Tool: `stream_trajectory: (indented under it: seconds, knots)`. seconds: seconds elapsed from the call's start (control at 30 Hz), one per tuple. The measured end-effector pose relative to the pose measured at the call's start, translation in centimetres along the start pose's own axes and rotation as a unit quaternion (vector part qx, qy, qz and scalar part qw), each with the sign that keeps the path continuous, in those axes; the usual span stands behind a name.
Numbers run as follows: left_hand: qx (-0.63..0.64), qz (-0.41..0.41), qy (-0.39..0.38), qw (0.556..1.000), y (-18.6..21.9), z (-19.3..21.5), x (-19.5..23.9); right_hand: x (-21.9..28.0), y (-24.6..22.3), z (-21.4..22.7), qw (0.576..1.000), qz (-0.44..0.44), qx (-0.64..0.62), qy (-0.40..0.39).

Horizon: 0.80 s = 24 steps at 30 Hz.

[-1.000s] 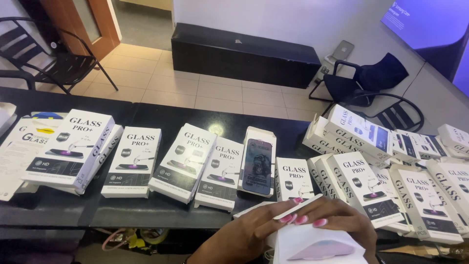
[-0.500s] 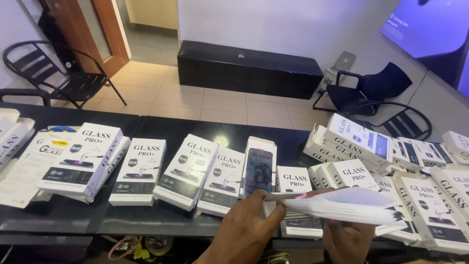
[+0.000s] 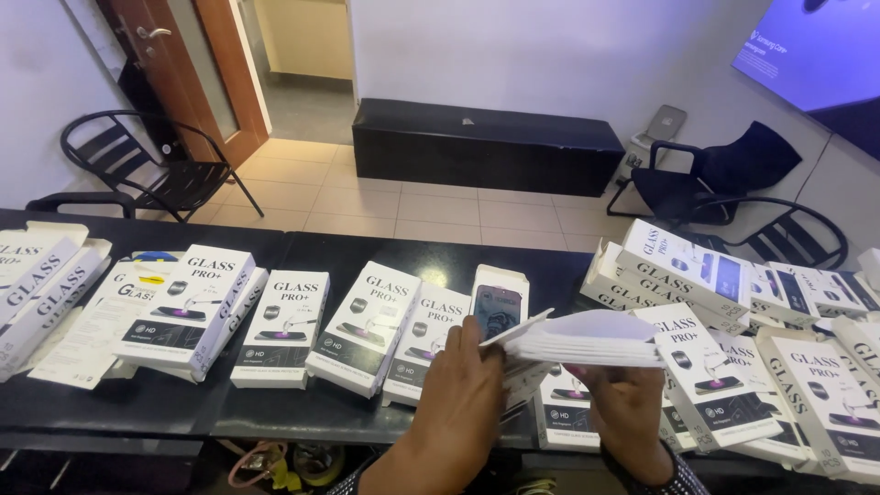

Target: Checking the contents of screen protector boxes and stacking them neatly on a counter.

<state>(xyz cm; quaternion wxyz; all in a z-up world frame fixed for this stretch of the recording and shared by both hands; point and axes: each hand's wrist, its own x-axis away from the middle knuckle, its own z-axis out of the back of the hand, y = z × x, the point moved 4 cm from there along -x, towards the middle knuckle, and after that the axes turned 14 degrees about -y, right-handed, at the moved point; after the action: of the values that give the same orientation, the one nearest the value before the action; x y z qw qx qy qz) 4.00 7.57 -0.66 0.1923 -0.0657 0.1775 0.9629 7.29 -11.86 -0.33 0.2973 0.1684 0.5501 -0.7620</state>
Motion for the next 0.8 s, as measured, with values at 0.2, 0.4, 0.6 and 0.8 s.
stream_trajectory:
  seconds: [0.2, 0.4, 0.6, 0.8]
  knots:
    - [0.211, -0.015, 0.06, 0.975, -0.3, 1.7, 1.1, -4.6, -1.8, -0.8, 0.983, -0.005, -0.089, -0.163]
    - [0.267, -0.04, 0.119, 0.956, -0.3, 2.5, 2.0, -4.5, -1.6, -3.3, 0.976, -0.044, -0.168, -0.134]
    - [0.238, -0.011, 0.009, 0.971, -0.1, 2.5, 1.6, -6.3, -3.5, -2.4, 0.949, -0.203, -0.108, -0.217]
    - [0.188, -0.039, -0.025, 0.981, -0.9, 2.7, 0.7, -7.0, -4.2, -2.6, 0.953, -0.19, -0.163, -0.171]
